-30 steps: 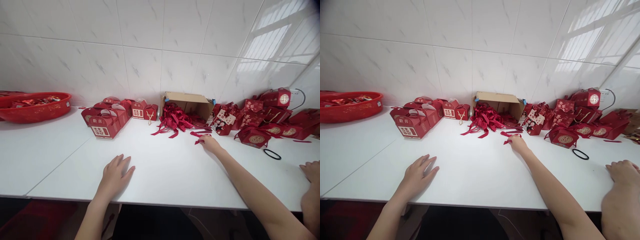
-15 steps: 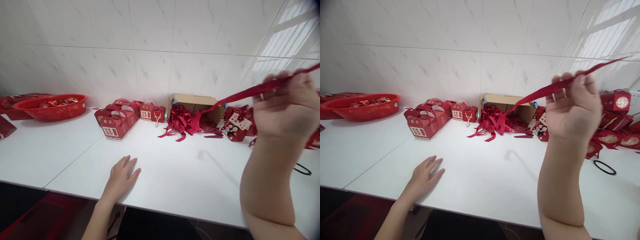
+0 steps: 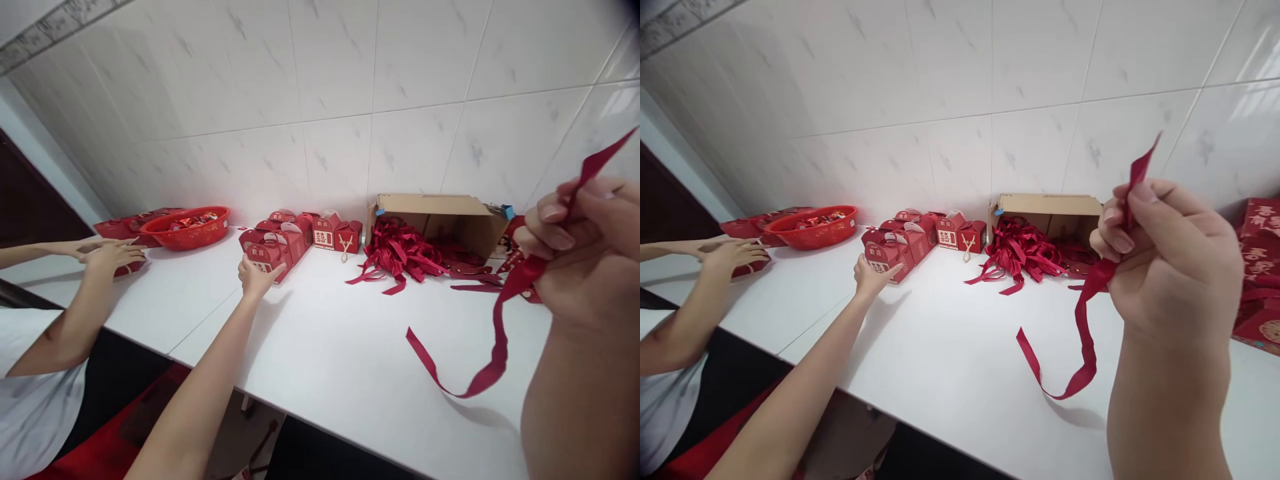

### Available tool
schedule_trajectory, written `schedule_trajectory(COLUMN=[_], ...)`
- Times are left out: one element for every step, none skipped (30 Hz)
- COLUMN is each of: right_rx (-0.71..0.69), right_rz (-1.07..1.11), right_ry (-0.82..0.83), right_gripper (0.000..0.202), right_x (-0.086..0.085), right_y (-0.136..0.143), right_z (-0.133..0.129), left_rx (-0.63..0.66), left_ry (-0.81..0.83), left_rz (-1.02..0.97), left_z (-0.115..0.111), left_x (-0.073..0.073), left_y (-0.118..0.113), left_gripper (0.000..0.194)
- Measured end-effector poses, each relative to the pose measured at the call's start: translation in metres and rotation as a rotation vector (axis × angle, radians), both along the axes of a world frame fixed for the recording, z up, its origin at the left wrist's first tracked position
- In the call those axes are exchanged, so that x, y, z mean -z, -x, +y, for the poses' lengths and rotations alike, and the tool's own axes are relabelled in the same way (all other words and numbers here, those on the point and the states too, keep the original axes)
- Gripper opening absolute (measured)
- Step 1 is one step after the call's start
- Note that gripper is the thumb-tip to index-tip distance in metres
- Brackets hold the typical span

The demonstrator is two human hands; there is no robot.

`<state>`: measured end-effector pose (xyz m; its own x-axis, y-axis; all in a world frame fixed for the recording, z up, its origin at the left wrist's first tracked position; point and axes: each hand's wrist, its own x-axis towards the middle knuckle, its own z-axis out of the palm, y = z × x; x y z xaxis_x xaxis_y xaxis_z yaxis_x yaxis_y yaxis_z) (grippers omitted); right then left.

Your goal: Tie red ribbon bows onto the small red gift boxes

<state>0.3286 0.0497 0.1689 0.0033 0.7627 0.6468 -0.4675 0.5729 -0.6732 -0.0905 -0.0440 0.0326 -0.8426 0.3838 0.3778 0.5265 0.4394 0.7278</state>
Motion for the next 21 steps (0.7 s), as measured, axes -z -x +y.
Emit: schedule_trajectory(right_rx=[-0.026, -0.052, -0.075, -0.091, -0.109, -0.127, -0.144, -0.153, -0.159, -0.170, -0.197, -0.239, -0.294, -0.361, -0.414, -0.461, -0.498, -0.536, -0.574, -0.612, -0.649], right_rz=[0.017, 0.031, 0.038, 0.032, 0.021, 0.008, -0.012, -0.046, -0.092, -0.160, -0.253, -0.370, -0.504, -0.644, -0.783, -0.917, -1.034, -1.133, -1.204, -1.252, -1.279], right_ry=[0.004, 0.008, 0.008, 0.007, 0.006, 0.004, 0.002, 0.003, 0.009, 0.018, 0.027, 0.036, 0.043, 0.044, 0.036, 0.022, 0.002, -0.022, -0.043, -0.063, -0.081], right_gripper=[0.008, 0.007, 0.005, 0.005, 0.006, 0.007, 0.008, 0.008, 0.010, 0.014, 0.017, 0.019, 0.020, 0.020, 0.019, 0.022, 0.031, 0.041, 0.047, 0.049, 0.046], right_x=[0.001, 0.001, 0.002, 0.003, 0.004, 0.005, 0.006, 0.008, 0.010, 0.013, 0.017, 0.022, 0.028, 0.035, 0.042, 0.050, 0.057, 0.065, 0.071, 0.076, 0.080], right_y=[0.002, 0.004, 0.005, 0.006, 0.007, 0.008, 0.009, 0.012, 0.015, 0.020, 0.026, 0.034, 0.042, 0.051, 0.061, 0.070, 0.078, 0.086, 0.092, 0.098, 0.102], right_z=[-0.003, -0.004, -0.006, -0.006, -0.005, -0.003, -0.001, 0.001, 0.004, 0.007, 0.009, 0.012, 0.014, 0.016, 0.018, 0.020, 0.021, 0.021, 0.021, 0.019, 0.018], left_rx=[-0.001, 0.010, 0.030, 0.055, 0.081, 0.111, 0.145, 0.186, 0.234, 0.287, 0.339, 0.391, 0.434, 0.473, 0.517, 0.572, 0.612, 0.650, 0.684, 0.705, 0.712], left_ry=[-0.012, -0.022, -0.031, -0.039, -0.045, -0.050, -0.053, -0.052, -0.049, -0.042, -0.033, -0.025, -0.016, -0.007, -0.004, -0.005, -0.002, 0.001, -0.006, -0.031, -0.057], left_rz=[0.015, 0.026, 0.033, 0.035, 0.034, 0.031, 0.026, 0.021, 0.016, 0.009, 0.004, 0.005, 0.004, 0.001, 0.000, -0.008, -0.028, -0.055, -0.080, -0.110, -0.154], left_z=[0.006, 0.009, 0.012, 0.013, 0.012, 0.010, 0.008, 0.003, -0.002, -0.008, -0.016, -0.025, -0.034, -0.044, -0.054, -0.064, -0.073, -0.081, -0.088, -0.093, -0.096], left_x=[-0.004, -0.007, -0.010, -0.011, -0.012, -0.012, -0.011, -0.008, -0.005, -0.001, 0.003, 0.008, 0.012, 0.016, 0.019, 0.021, 0.022, 0.022, 0.020, 0.017, 0.013], left_y=[0.009, 0.016, 0.022, 0.026, 0.028, 0.028, 0.025, 0.020, 0.011, 0.000, -0.013, -0.029, -0.046, -0.064, -0.082, -0.098, -0.113, -0.125, -0.135, -0.142, -0.146], left_gripper=[0.111, 0.112, 0.111, 0.108, 0.104, 0.101, 0.097, 0.095, 0.093, 0.092, 0.091, 0.091, 0.092, 0.092, 0.092, 0.092, 0.092, 0.097, 0.102, 0.101, 0.092])
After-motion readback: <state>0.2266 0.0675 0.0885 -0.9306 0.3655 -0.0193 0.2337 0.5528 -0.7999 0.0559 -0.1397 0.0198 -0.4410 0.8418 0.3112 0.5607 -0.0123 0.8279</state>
